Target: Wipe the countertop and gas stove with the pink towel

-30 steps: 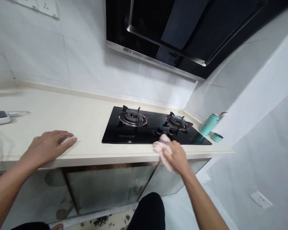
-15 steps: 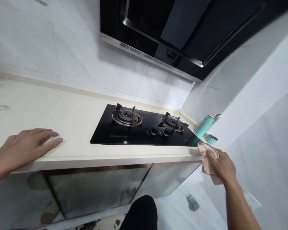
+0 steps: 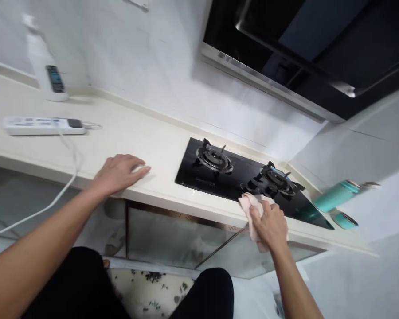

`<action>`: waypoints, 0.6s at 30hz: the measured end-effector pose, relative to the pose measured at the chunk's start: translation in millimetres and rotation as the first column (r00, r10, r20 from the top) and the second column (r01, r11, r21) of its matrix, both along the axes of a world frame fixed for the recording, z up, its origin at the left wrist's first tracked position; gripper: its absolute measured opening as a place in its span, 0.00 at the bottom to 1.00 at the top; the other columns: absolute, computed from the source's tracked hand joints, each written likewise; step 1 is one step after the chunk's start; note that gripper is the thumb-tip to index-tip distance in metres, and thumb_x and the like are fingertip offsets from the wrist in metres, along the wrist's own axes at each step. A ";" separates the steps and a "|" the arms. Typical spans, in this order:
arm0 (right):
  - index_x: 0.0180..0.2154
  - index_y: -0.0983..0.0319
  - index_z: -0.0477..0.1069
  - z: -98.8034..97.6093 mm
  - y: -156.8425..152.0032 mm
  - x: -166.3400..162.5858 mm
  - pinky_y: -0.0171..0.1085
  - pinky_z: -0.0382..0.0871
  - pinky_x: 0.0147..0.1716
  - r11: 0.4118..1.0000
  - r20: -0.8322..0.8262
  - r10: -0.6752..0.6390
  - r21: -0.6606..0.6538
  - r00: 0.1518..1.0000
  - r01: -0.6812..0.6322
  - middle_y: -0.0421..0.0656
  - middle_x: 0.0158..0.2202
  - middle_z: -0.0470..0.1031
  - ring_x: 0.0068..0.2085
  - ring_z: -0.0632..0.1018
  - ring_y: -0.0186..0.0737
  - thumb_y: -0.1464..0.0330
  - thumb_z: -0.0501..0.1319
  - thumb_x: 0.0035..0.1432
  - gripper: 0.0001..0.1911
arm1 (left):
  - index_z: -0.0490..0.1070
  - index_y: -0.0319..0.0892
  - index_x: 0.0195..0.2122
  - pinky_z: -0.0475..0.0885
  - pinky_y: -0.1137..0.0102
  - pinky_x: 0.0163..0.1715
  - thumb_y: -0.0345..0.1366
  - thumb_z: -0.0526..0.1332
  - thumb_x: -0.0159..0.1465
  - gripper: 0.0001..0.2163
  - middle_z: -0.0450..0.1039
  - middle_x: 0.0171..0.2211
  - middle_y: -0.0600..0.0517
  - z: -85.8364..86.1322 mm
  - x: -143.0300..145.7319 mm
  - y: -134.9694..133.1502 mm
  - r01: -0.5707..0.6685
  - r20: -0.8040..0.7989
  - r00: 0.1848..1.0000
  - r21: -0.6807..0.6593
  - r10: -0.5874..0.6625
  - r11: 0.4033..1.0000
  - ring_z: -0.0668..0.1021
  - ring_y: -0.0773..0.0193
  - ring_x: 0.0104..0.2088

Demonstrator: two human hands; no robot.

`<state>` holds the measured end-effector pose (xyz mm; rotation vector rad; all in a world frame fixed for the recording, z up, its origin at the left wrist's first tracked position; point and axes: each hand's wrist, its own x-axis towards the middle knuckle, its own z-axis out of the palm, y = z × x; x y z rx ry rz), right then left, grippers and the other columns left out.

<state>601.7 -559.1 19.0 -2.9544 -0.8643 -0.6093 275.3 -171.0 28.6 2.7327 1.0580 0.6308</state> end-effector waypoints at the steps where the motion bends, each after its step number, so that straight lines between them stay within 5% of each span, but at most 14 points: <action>1: 0.60 0.62 0.73 1.0 18.7 -20.1 0.48 0.68 0.50 0.998 0.013 0.058 -0.002 0.998 -0.058 0.56 0.48 0.72 0.48 0.76 0.56 0.53 0.50 0.71 0.27 | 0.78 0.44 0.56 0.64 0.49 0.61 0.60 0.48 0.69 0.31 0.76 0.61 0.44 1.7 -1.0 -3.5 0.008 0.034 0.999 -0.020 -0.007 1.000 0.72 0.42 0.61; 11: 0.58 0.58 0.73 20.0 171.5 -177.4 0.50 0.67 0.50 0.855 -0.075 0.519 0.065 0.851 -0.515 0.55 0.54 0.71 0.53 0.73 0.58 0.52 0.53 0.71 0.24 | 0.78 0.47 0.54 0.62 0.50 0.64 0.59 0.47 0.71 0.29 0.77 0.60 0.47 1.6 -5.3 -14.6 0.006 0.289 0.957 -0.148 0.038 0.989 0.73 0.45 0.63; 18: 0.62 0.57 0.70 24.1 237.6 -219.9 0.58 0.67 0.52 0.589 -0.144 0.806 0.098 0.574 -0.802 0.56 0.56 0.69 0.55 0.69 0.61 0.40 0.62 0.62 0.37 | 0.79 0.49 0.53 0.63 0.53 0.66 0.59 0.44 0.70 0.30 0.78 0.60 0.50 2.7 -10.0 -5.8 0.051 0.349 0.936 -0.252 0.042 0.966 0.74 0.48 0.63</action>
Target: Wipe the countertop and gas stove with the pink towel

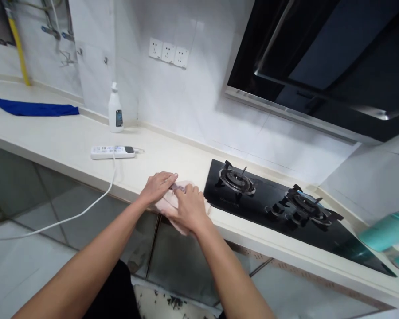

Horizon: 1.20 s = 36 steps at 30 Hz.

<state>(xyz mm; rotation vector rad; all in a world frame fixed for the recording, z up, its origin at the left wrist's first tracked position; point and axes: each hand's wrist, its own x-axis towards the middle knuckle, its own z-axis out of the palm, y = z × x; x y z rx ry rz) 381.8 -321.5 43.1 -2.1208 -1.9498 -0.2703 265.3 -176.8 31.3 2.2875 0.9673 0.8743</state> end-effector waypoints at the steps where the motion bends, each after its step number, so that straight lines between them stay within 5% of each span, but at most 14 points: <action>1: 0.61 0.57 0.70 -0.9 2.1 -1.2 0.58 0.67 0.52 1.000 0.018 0.025 0.002 1.000 -0.025 0.55 0.56 0.68 0.54 0.69 0.61 0.43 0.64 0.62 0.35 | 0.80 0.48 0.53 0.63 0.54 0.66 0.59 0.43 0.70 0.31 0.78 0.60 0.49 1.4 -1.4 1.4 0.014 0.000 1.000 -0.010 -0.014 1.000 0.74 0.48 0.63; 9: 0.53 0.53 0.73 -18.8 -43.4 14.1 0.46 0.68 0.48 0.984 0.003 0.130 0.124 0.992 -0.129 0.48 0.51 0.71 0.49 0.71 0.51 0.64 0.68 0.61 0.19 | 0.81 0.49 0.52 0.63 0.50 0.66 0.58 0.41 0.71 0.32 0.79 0.59 0.49 3.1 -5.2 4.9 -0.003 -0.039 0.999 -0.031 0.002 1.000 0.75 0.46 0.63; 12: 0.50 0.55 0.73 -16.5 -70.6 25.1 0.45 0.68 0.48 0.974 -0.155 0.191 0.151 0.969 -0.167 0.45 0.48 0.73 0.48 0.73 0.49 0.72 0.66 0.55 0.20 | 0.81 0.49 0.51 0.64 0.51 0.65 0.57 0.43 0.71 0.30 0.80 0.58 0.49 -1.2 -4.3 5.0 -0.013 -0.024 1.000 -0.012 0.012 1.000 0.76 0.47 0.62; 15: 0.48 0.54 0.74 -6.1 -100.0 46.0 0.41 0.70 0.46 0.962 -0.442 0.262 0.186 0.858 -0.198 0.40 0.44 0.77 0.45 0.76 0.44 0.75 0.60 0.48 0.24 | 0.81 0.51 0.50 0.63 0.51 0.64 0.59 0.45 0.70 0.28 0.80 0.58 0.50 -4.3 -3.9 5.3 0.001 0.004 1.000 -0.018 0.000 1.000 0.76 0.47 0.62; 17: 0.49 0.54 0.74 4.2 -117.4 70.0 0.40 0.72 0.44 0.965 -0.566 0.229 0.236 0.792 -0.111 0.40 0.44 0.79 0.43 0.78 0.43 0.73 0.59 0.49 0.24 | 0.80 0.51 0.50 0.63 0.51 0.63 0.60 0.46 0.69 0.28 0.80 0.58 0.50 -5.1 -3.8 4.7 0.008 0.012 1.000 -0.024 -0.008 1.000 0.76 0.46 0.62; 20: 0.54 0.57 0.73 16.8 -129.3 119.6 0.44 0.73 0.50 0.932 -0.519 0.059 0.335 0.853 0.139 0.45 0.49 0.78 0.48 0.79 0.48 0.66 0.59 0.54 0.24 | 0.80 0.51 0.50 0.61 0.50 0.63 0.61 0.46 0.69 0.29 0.80 0.58 0.49 -4.7 -3.7 1.6 0.015 0.030 0.999 -0.017 -0.014 1.000 0.75 0.45 0.62; 24: 0.58 0.60 0.74 8.4 -110.2 174.4 0.55 0.66 0.62 0.899 -0.260 -0.332 0.205 0.907 0.388 0.55 0.63 0.69 0.62 0.73 0.60 0.55 0.60 0.58 0.29 | 0.80 0.50 0.51 0.59 0.48 0.64 0.60 0.47 0.69 0.28 0.79 0.58 0.49 -2.6 -2.8 -4.1 0.023 0.037 0.999 -0.023 -0.022 0.999 0.75 0.44 0.62; 27: 0.62 0.56 0.73 -8.8 -81.5 175.8 0.64 0.64 0.61 0.876 -0.056 -0.480 0.016 0.876 0.481 0.56 0.67 0.66 0.64 0.71 0.65 0.51 0.55 0.66 0.30 | 0.80 0.51 0.51 0.59 0.48 0.65 0.60 0.47 0.70 0.28 0.79 0.59 0.49 -1.3 -1.1 -7.3 0.026 0.030 0.999 -0.031 -0.025 0.999 0.74 0.44 0.62; 31: 0.66 0.53 0.69 -15.1 -35.1 134.1 0.65 0.61 0.61 0.945 0.019 -0.328 0.004 0.945 0.328 0.55 0.68 0.65 0.65 0.69 0.64 0.52 0.50 0.72 0.28 | 0.78 0.51 0.54 0.58 0.48 0.67 0.60 0.48 0.71 0.27 0.77 0.61 0.49 -1.9 0.7 -10.1 0.020 0.037 0.999 -0.012 -0.019 1.000 0.72 0.46 0.64; 36: 0.65 0.61 0.69 -7.5 37.0 57.2 0.68 0.54 0.64 0.994 -0.092 -0.104 -0.047 0.990 0.100 0.60 0.70 0.63 0.68 0.65 0.67 0.53 0.51 0.72 0.29 | 0.73 0.49 0.61 0.61 0.49 0.67 0.56 0.50 0.72 0.25 0.74 0.64 0.49 -5.8 0.8 -8.8 -0.022 0.101 0.995 0.039 0.018 0.999 0.71 0.48 0.66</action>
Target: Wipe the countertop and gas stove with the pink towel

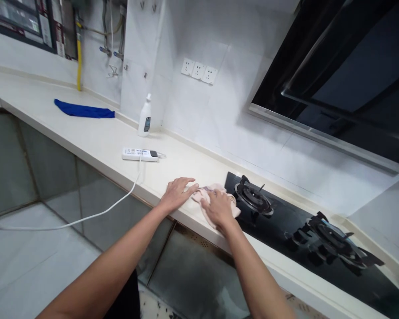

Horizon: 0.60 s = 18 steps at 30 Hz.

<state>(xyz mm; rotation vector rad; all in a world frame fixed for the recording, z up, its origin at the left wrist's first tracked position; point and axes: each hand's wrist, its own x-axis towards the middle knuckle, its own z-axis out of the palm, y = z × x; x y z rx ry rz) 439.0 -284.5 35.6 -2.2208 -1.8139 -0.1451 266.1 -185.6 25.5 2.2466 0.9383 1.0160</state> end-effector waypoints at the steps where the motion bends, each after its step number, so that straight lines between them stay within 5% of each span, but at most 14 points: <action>1: 0.66 0.62 0.67 0.0 12.5 -16.4 0.67 0.54 0.65 0.999 -0.031 0.053 -0.009 0.998 -0.053 0.60 0.70 0.62 0.69 0.64 0.66 0.53 0.52 0.72 0.29 | 0.73 0.49 0.61 0.62 0.50 0.67 0.55 0.50 0.72 0.25 0.74 0.63 0.48 -1.0 -0.8 1.5 -0.001 0.015 1.000 0.015 0.000 1.000 0.71 0.49 0.65; 5: 0.70 0.59 0.61 -5.0 39.2 -65.6 0.62 0.52 0.69 0.976 -0.096 0.219 0.027 0.971 -0.217 0.54 0.72 0.62 0.72 0.61 0.58 0.56 0.57 0.70 0.32 | 0.77 0.47 0.56 0.64 0.52 0.68 0.50 0.52 0.72 0.21 0.76 0.61 0.47 -4.5 -13.0 8.6 -0.006 0.078 0.997 0.081 0.000 0.997 0.72 0.50 0.65; 8: 0.71 0.59 0.59 -7.1 33.9 -65.7 0.60 0.53 0.70 0.938 -0.221 0.345 0.114 0.912 -0.327 0.54 0.74 0.57 0.74 0.58 0.55 0.57 0.59 0.67 0.35 | 0.79 0.49 0.55 0.66 0.53 0.67 0.50 0.52 0.72 0.21 0.77 0.60 0.47 -5.1 -31.4 6.0 0.019 0.064 0.998 0.113 -0.026 0.993 0.74 0.51 0.63; 10: 0.67 0.58 0.66 -3.5 21.6 -47.3 0.56 0.57 0.70 0.910 -0.331 0.409 0.217 0.851 -0.353 0.52 0.74 0.55 0.74 0.59 0.52 0.60 0.61 0.64 0.31 | 0.77 0.51 0.59 0.64 0.52 0.68 0.51 0.53 0.71 0.22 0.76 0.62 0.48 -2.9 -42.0 -1.2 0.059 -0.009 0.998 0.173 -0.058 0.983 0.74 0.50 0.64; 13: 0.55 0.57 0.74 9.2 -7.3 -3.7 0.52 0.63 0.67 0.855 -0.370 0.443 0.449 0.817 -0.260 0.51 0.66 0.67 0.68 0.68 0.48 0.61 0.58 0.65 0.19 | 0.72 0.53 0.65 0.56 0.47 0.71 0.55 0.60 0.68 0.27 0.67 0.70 0.46 5.6 -45.3 -11.8 0.093 -0.152 0.987 0.292 -0.050 0.952 0.66 0.44 0.70; 16: 0.51 0.57 0.75 16.7 -48.4 48.6 0.52 0.64 0.66 0.814 -0.265 0.360 0.557 0.895 -0.162 0.50 0.58 0.74 0.62 0.74 0.48 0.60 0.55 0.66 0.17 | 0.69 0.54 0.68 0.48 0.40 0.72 0.62 0.67 0.60 0.37 0.55 0.76 0.43 15.2 -31.2 -11.1 0.151 -0.344 0.937 0.261 -0.054 0.953 0.55 0.36 0.75; 18: 0.51 0.57 0.76 8.9 -80.6 84.8 0.55 0.64 0.66 0.864 -0.178 0.222 0.491 0.959 -0.109 0.52 0.59 0.73 0.62 0.74 0.51 0.58 0.55 0.65 0.19 | 0.66 0.56 0.70 0.47 0.36 0.71 0.68 0.66 0.57 0.43 0.52 0.77 0.43 17.7 -15.4 -6.1 0.187 -0.473 0.876 0.145 -0.098 0.972 0.51 0.32 0.76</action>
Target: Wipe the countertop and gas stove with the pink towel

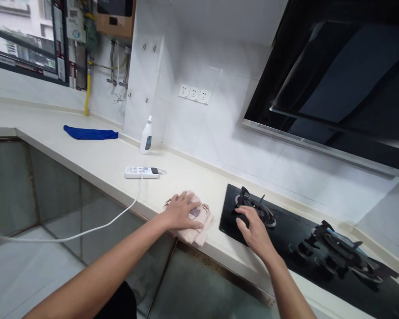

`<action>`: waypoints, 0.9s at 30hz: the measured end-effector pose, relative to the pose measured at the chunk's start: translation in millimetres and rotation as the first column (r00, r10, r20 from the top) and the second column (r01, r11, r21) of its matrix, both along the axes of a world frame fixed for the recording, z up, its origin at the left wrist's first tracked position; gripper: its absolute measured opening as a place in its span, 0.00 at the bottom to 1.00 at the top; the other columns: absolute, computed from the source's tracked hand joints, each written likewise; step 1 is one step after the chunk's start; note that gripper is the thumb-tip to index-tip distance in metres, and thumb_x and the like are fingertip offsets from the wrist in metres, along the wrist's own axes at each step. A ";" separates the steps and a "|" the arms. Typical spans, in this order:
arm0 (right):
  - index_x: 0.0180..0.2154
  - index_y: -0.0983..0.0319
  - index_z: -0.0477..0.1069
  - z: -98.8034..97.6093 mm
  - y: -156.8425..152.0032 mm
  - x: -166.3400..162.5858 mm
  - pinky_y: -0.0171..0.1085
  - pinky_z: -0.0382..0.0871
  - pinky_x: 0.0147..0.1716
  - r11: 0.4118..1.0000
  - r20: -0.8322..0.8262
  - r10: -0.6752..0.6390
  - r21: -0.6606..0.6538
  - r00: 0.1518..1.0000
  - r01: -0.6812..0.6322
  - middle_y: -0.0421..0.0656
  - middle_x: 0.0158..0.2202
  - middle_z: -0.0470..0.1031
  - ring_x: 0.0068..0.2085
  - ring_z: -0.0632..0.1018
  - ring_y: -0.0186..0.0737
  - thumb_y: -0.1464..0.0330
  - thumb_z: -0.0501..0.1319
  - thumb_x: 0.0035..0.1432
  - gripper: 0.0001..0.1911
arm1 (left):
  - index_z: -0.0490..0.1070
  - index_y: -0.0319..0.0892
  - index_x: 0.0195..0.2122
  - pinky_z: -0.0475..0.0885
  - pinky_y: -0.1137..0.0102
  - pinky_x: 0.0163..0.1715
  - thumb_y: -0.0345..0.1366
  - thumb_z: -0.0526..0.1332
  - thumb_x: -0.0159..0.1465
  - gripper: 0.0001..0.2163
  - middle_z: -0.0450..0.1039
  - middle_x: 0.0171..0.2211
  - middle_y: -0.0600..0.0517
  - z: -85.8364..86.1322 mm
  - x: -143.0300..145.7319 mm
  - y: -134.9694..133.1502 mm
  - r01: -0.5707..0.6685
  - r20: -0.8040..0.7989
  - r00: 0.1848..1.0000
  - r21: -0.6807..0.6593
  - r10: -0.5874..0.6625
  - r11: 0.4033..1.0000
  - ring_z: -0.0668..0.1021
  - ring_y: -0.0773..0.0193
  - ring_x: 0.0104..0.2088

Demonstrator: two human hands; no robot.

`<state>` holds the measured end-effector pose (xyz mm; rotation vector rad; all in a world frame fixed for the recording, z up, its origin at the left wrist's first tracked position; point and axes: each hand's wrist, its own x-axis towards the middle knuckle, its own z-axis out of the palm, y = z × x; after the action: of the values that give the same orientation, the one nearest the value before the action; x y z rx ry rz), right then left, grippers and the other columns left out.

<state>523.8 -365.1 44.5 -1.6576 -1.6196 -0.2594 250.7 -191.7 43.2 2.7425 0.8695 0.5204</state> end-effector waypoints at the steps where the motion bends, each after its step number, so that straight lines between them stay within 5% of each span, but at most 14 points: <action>1: 0.52 0.58 0.76 -8.5 -16.1 17.2 0.56 0.63 0.66 0.996 0.054 -0.072 -0.053 0.996 0.075 0.53 0.60 0.72 0.63 0.73 0.53 0.57 0.55 0.65 0.20 | 0.64 0.57 0.71 0.47 0.35 0.70 0.70 0.64 0.57 0.44 0.51 0.77 0.43 -0.2 9.0 2.2 -0.002 -0.056 0.998 -0.040 0.000 0.999 0.50 0.31 0.76; 7: 0.58 0.56 0.74 -72.8 -75.4 73.2 0.61 0.61 0.67 0.838 0.220 -0.428 -0.267 0.877 0.476 0.52 0.64 0.69 0.67 0.69 0.57 0.51 0.47 0.69 0.29 | 0.60 0.64 0.73 0.48 0.31 0.67 0.72 0.56 0.61 0.41 0.52 0.76 0.44 -2.1 73.9 -0.9 -0.015 -0.110 0.994 -0.034 0.011 0.999 0.50 0.26 0.75; 12: 0.61 0.55 0.72 -80.3 -76.1 71.8 0.61 0.60 0.67 0.816 0.277 -0.435 -0.281 0.857 0.505 0.51 0.66 0.69 0.68 0.69 0.56 0.49 0.43 0.70 0.32 | 0.66 0.58 0.70 0.50 0.29 0.65 0.67 0.54 0.66 0.35 0.57 0.74 0.40 6.1 105.0 -12.2 -0.035 -0.108 0.994 -0.046 0.029 0.998 0.55 0.24 0.73; 21: 0.62 0.56 0.72 -97.0 -76.9 92.4 0.63 0.59 0.68 0.829 0.263 -0.420 -0.280 0.869 0.485 0.52 0.67 0.68 0.69 0.68 0.58 0.43 0.40 0.67 0.39 | 0.73 0.59 0.63 0.60 0.41 0.66 0.59 0.61 0.67 0.25 0.66 0.69 0.47 -20.3 14.0 -79.7 0.143 0.049 0.987 0.136 -0.151 0.980 0.64 0.39 0.69; 24: 0.62 0.56 0.72 -99.3 -76.7 95.3 0.64 0.58 0.68 0.820 0.247 -0.429 -0.297 0.869 0.490 0.51 0.67 0.68 0.69 0.67 0.59 0.43 0.40 0.66 0.40 | 0.70 0.60 0.65 0.60 0.39 0.66 0.61 0.61 0.67 0.27 0.62 0.72 0.47 -17.8 0.1 -81.3 0.188 0.014 0.982 0.075 -0.190 0.979 0.62 0.39 0.71; 27: 0.62 0.56 0.72 -100.0 -77.7 96.6 0.65 0.58 0.68 0.809 0.242 -0.441 -0.309 0.864 0.500 0.51 0.67 0.69 0.69 0.67 0.60 0.42 0.41 0.64 0.40 | 0.67 0.62 0.68 0.56 0.35 0.67 0.66 0.55 0.68 0.31 0.58 0.74 0.47 -8.1 17.5 -60.7 0.203 -0.049 0.978 -0.026 -0.204 0.979 0.58 0.38 0.73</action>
<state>620.4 -442.7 -55.5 -2.3834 -1.3949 -0.3655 268.2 -252.4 35.1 2.7943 0.5910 0.4007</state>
